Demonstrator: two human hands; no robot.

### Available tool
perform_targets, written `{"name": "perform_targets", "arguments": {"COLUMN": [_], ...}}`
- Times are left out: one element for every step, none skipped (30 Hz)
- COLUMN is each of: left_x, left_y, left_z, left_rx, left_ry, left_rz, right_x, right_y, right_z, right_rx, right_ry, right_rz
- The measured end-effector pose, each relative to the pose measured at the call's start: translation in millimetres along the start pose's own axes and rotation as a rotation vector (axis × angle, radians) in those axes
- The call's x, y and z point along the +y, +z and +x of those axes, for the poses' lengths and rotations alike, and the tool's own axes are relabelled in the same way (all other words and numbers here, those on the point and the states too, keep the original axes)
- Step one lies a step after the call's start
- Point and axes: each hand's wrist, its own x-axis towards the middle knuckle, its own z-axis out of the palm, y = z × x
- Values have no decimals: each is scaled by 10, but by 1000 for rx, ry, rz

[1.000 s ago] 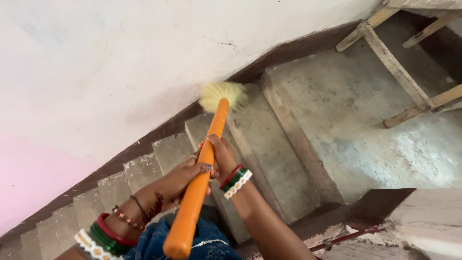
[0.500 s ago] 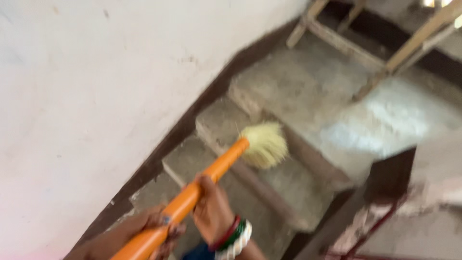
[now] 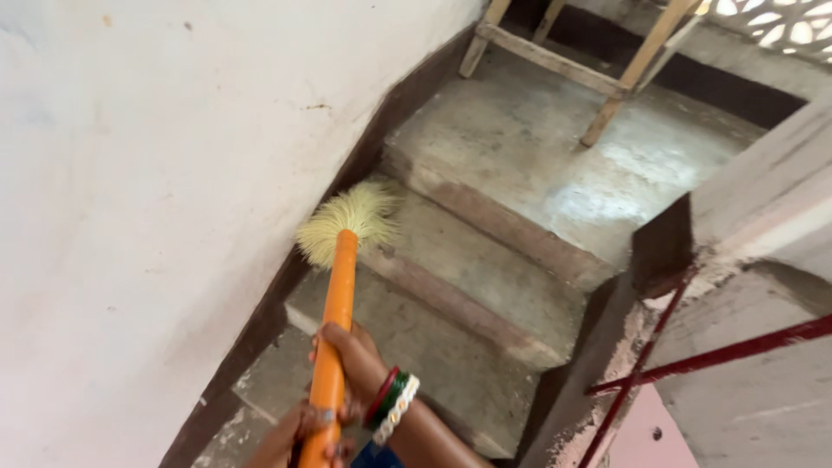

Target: The person cleans the corner of a staircase and a wooden structure using a duster.

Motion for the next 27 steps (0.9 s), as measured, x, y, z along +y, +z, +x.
{"name": "perform_targets", "arguments": {"left_x": [-55, -134, -201, -250, -299, -330, -372, -400, -420, -425, -403, -385, -355, -330, -322, -333, -360, -390, -426, -460, -485, -497, -482, -463, -468, -501, -537], "left_y": [-95, -163, -221, -250, -258, -260, -231, -172, -84, 21, 136, 250, 375, 492, 579, 602, 593, 573, 532, 471, 419, 388, 352, 332, 337, 361, 393], "left_z": [76, 158, 208, 259, 278, 252, 204, 148, 87, 24, -22, -76, -67, -27, 19, 24, 42, 97, 139, 148, 146, 140, 100, 55, 6, -56, -113], "left_rx": [8, -1, -20, -32, -49, -69, -88, -105, -123, -150, -168, -180, -186, -188, -165, -138, -137, -193, -249, -243, -270, -301, -299, -261, -223, -223, -195], "left_ry": [4, 2, -5, -8, -22, -39, -61, -85, -127, -177, -242, -322, -404, -409, -435, -456, -456, -491, -527, -525, -491, -459, -460, -410, -361, -360, -288], "left_rz": [46, 89, 135, 180, 211, 243, 269, 293, 273, 256, 169, 44, -86, -86, -162, -239, -240, -266, -293, -292, -367, -441, -441, -400, -360, -361, -335], "right_x": [54, 134, 165, 180, 223, 274, 297, 317, 339, 348, 343, 359, 374, 360, 363, 383, 393, 408, 413, 414, 422, 434, 448, 434, 406, 387, 381], "right_y": [24, 50, 62, 71, 76, 86, 74, 40, -6, -81, -179, -279, -382, -483, -576, -656, -729, -766, -780, -778, -762, -729, -674, -646, -628, -592, -557], "right_z": [-70, -163, -236, -309, -413, -505, -568, -621, -661, -691, -707, -725, -726, -687, -655, -627, -598, -551, -492, -427, -376, -338, -294, -267, -249, -238, -240], "right_rx": [12, 37, 60, 73, 158, 240, 251, 281, 311, 325, 392, 456, 467, 488, 510, 510, 483, 453, 449, 428, 407, 406, 373, 342, 344, 306, 267], "right_ry": [-11, -159, -307, -316, -284, -248, -253, -314, -376, -381, -345, -306, -310, -295, -280, -279, -222, -164, -161, -120, -79, -78, -73, -70, -71, -40, -10], "right_rz": [1, 16, 28, 30, 72, 120, 128, 162, 197, 202, 212, 219, 221, 208, 196, 196, 134, 71, 72, 40, 9, 11, -27, -70, -72, -117, -161]}}
